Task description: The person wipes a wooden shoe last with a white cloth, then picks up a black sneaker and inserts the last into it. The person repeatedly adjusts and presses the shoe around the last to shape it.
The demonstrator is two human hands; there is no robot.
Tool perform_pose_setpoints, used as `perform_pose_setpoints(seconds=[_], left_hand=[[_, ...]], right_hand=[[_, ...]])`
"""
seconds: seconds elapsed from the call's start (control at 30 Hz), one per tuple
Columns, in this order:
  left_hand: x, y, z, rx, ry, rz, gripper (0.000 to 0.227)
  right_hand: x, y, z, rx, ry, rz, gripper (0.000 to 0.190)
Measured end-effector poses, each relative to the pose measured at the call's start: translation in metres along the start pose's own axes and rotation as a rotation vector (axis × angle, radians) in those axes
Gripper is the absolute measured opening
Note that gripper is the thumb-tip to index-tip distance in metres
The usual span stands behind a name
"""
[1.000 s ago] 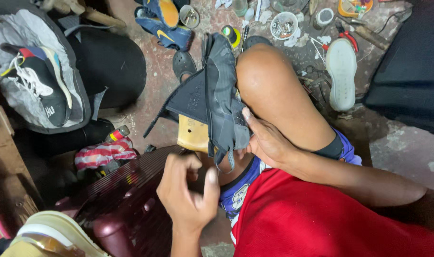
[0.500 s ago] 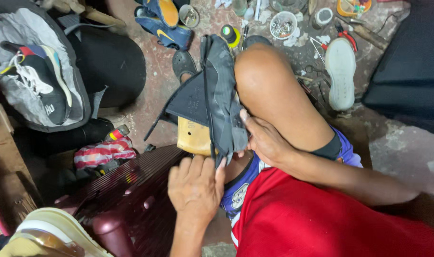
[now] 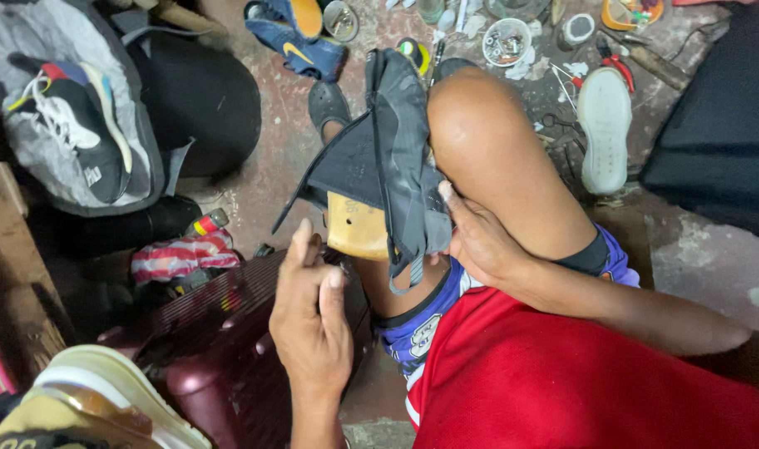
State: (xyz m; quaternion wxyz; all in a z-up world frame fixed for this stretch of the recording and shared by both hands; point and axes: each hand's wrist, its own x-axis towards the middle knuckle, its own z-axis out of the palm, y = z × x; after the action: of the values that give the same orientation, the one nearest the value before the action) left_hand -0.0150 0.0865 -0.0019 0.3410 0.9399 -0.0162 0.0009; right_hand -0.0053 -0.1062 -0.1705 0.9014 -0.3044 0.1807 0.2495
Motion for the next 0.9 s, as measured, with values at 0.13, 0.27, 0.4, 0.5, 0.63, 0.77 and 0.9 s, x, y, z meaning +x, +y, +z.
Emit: perform_pose_setpoints(seconds=[0.13, 0.27, 0.4, 0.5, 0.63, 0.77, 0.9], left_hand=[[0.016, -0.003, 0.004, -0.132, 0.047, 0.143, 0.037], [0.037, -0.009, 0.025, -0.328, 0.061, 0.091, 0.059], [0.035, -0.01, 0.035, -0.217, 0.145, 0.147, 0.061], [0.03, -0.009, 0.037, -0.122, 0.203, 0.235, 0.063], [0.026, 0.001, 0.042, -0.097, 0.239, 0.333, 0.066], [0.024, 0.006, 0.043, -0.134, 0.251, 0.409, 0.057], [0.038, -0.001, 0.043, -0.122, 0.282, 0.465, 0.027]], right_hand=[[0.006, -0.012, 0.0, 0.051, 0.007, 0.073, 0.05], [0.002, -0.018, 0.01, 0.026, -0.081, 0.114, 0.062], [-0.047, -0.052, 0.008, -0.351, -0.155, 0.204, 0.062], [-0.094, -0.069, 0.015, -1.047, 0.103, -0.22, 0.043], [-0.115, -0.078, 0.034, -1.337, 0.045, -0.58, 0.048], [-0.1, -0.076, 0.053, -1.476, -0.045, -0.73, 0.031], [-0.096, -0.082, 0.051, -1.327, -0.084, -0.582, 0.018]])
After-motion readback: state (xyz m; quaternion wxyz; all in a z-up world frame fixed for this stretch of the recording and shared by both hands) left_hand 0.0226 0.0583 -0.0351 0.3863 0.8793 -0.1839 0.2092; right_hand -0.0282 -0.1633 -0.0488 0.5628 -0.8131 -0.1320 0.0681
